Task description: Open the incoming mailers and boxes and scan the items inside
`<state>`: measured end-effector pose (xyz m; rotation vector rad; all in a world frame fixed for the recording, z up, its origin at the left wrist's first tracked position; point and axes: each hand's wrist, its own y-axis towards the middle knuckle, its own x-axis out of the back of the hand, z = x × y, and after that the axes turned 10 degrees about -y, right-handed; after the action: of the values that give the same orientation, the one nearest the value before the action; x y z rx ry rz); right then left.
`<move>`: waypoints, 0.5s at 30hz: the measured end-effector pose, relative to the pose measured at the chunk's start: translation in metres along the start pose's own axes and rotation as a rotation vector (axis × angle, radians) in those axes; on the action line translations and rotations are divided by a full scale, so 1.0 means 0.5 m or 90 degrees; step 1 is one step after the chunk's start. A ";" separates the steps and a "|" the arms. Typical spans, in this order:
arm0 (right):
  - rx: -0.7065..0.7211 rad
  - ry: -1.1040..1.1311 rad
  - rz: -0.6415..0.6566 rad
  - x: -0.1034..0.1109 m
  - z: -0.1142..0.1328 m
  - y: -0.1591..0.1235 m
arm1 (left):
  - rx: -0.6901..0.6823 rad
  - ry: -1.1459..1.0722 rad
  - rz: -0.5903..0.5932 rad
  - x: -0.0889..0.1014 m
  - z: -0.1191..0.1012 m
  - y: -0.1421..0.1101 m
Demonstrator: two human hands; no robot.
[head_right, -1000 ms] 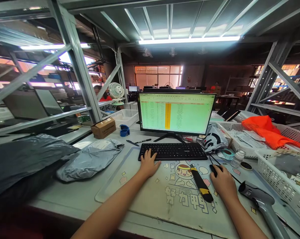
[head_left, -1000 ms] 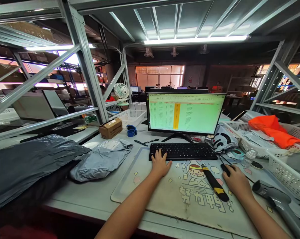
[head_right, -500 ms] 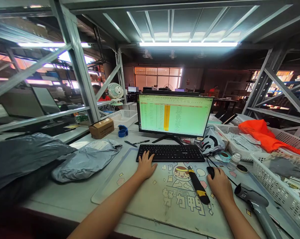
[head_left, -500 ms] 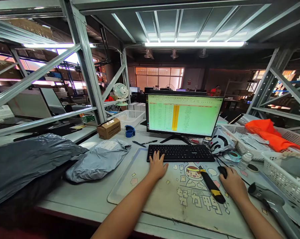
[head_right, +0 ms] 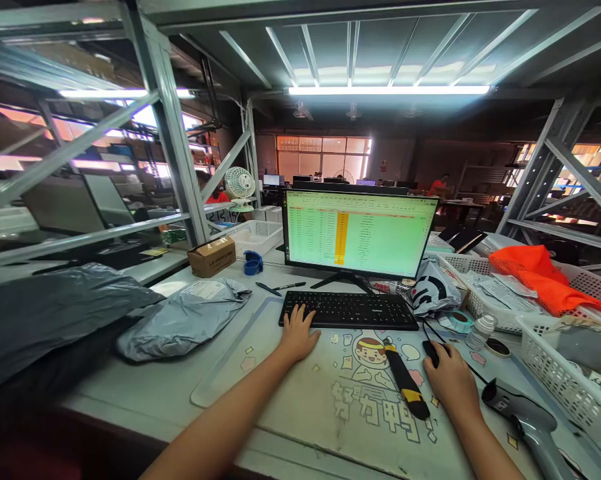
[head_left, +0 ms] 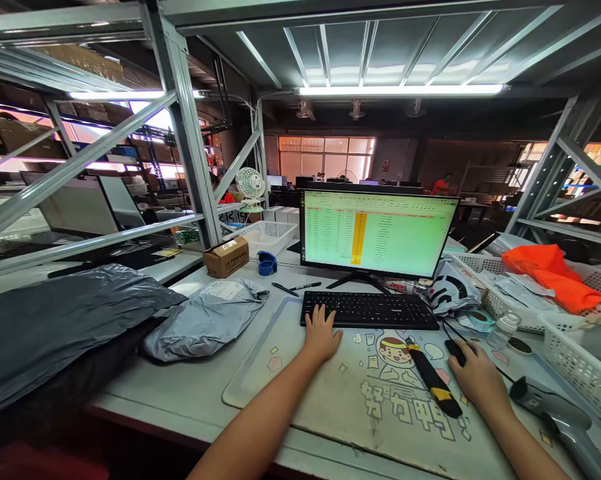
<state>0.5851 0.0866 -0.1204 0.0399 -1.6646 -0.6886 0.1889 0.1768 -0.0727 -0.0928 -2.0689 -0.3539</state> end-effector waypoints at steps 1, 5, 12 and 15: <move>0.002 -0.001 0.000 -0.005 -0.002 0.001 | 0.000 -0.002 0.000 0.000 0.000 0.000; 0.007 0.002 -0.003 -0.015 -0.007 0.004 | 0.000 -0.012 -0.001 0.000 0.002 0.001; 0.005 0.022 0.006 0.000 -0.002 0.003 | -0.025 -0.019 -0.029 0.021 -0.007 -0.005; -0.018 0.054 -0.007 0.022 0.008 -0.004 | -0.062 -0.003 -0.072 0.068 -0.021 -0.014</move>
<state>0.5781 0.0824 -0.1118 0.0564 -1.5745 -0.7097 0.1790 0.1642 -0.0400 -0.0359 -2.0662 -0.5248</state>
